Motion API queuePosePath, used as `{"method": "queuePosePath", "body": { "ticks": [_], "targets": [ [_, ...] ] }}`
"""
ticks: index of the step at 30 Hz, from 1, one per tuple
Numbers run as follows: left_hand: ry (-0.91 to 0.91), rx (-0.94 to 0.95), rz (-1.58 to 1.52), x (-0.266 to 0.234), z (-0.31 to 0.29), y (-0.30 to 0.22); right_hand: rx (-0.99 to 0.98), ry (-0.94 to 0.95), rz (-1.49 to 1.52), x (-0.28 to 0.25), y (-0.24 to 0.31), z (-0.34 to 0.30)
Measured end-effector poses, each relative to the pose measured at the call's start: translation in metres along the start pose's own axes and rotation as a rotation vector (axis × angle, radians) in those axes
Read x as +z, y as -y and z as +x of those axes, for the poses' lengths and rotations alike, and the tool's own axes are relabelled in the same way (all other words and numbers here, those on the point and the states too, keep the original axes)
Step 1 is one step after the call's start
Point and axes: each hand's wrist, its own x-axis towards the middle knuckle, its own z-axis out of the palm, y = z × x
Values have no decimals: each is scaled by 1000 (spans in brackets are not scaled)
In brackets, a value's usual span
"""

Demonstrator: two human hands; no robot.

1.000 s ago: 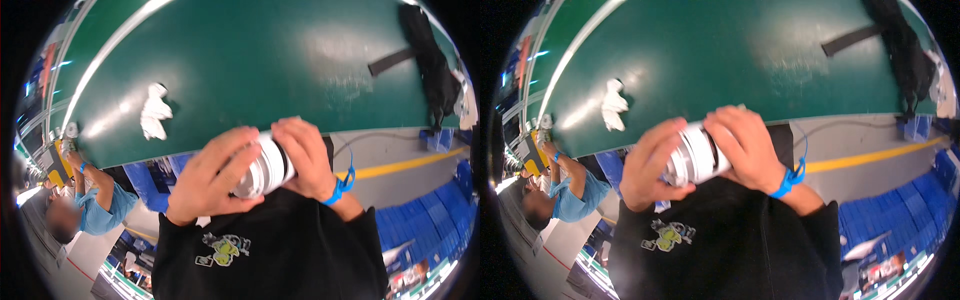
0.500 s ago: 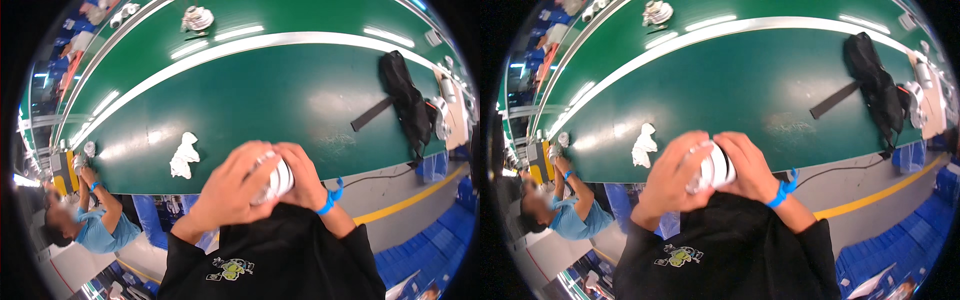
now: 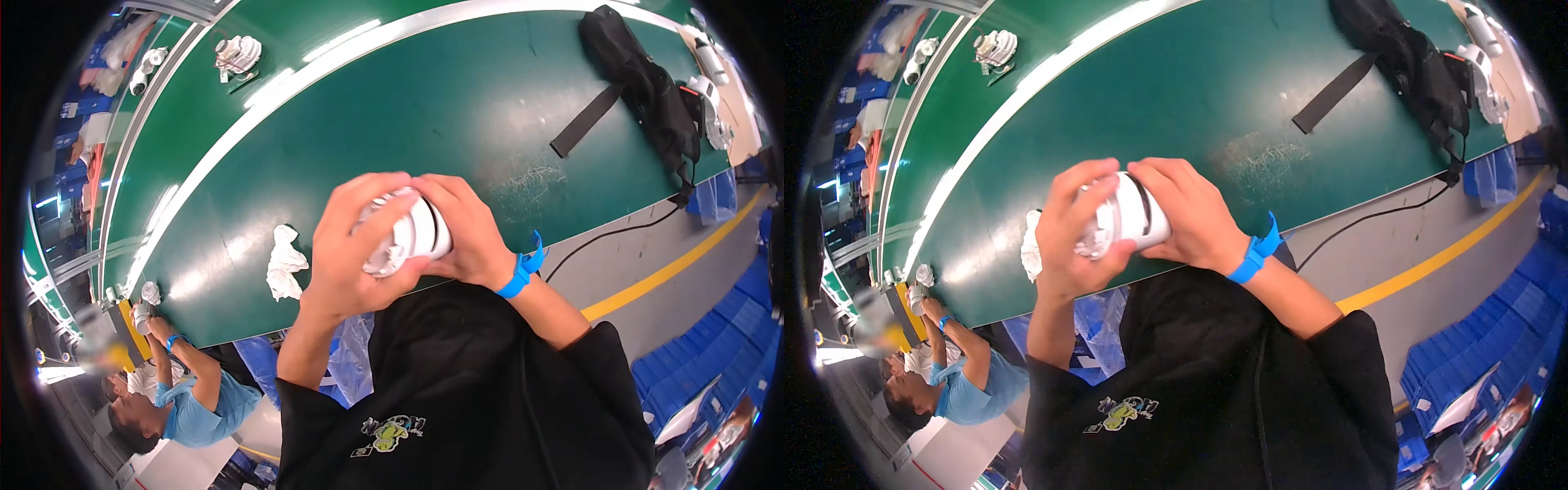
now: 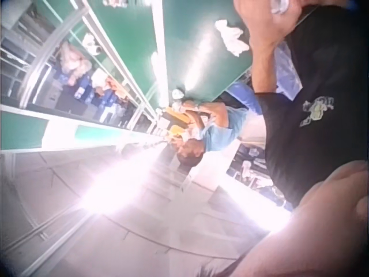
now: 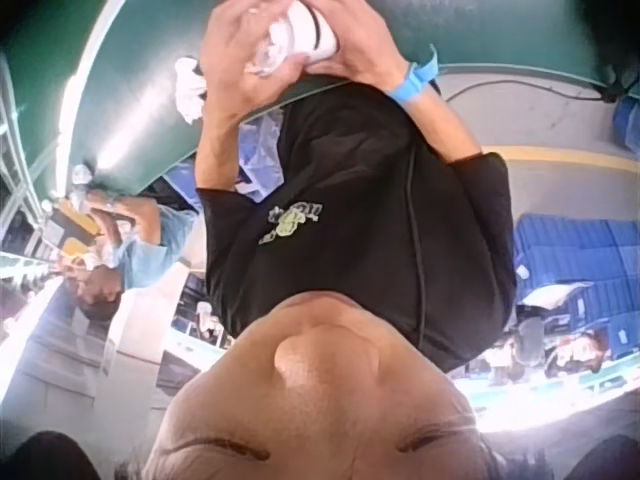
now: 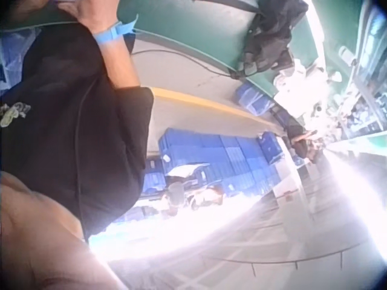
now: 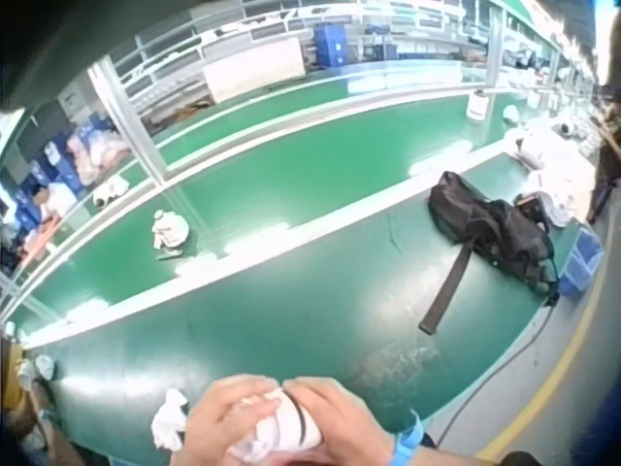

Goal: Assembling the internal circuit board and plastic housing for an electronic sensor on a factory production line.

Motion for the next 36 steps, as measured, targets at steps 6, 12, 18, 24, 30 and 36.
{"method": "queuePosePath", "body": {
  "ticks": [6,12,18,24,30,36],
  "targets": [
    [-140,-159,113,10,0,-2,21,-31,-41,5,5,9],
    [-175,-158,-189,7,-4,21,11,-74,-32,11,2,13],
    [-87,-114,25,0,5,11,-19,-110,-39,15,-1,15],
    [-55,38,236,-51,45,62,61,-225,23,15,-17,23],
    [119,-260,1226,-149,88,221,113,-247,123,10,-27,16],
    [842,-321,1676,-159,114,305,178,-255,192,9,-29,14]
  ]
}}
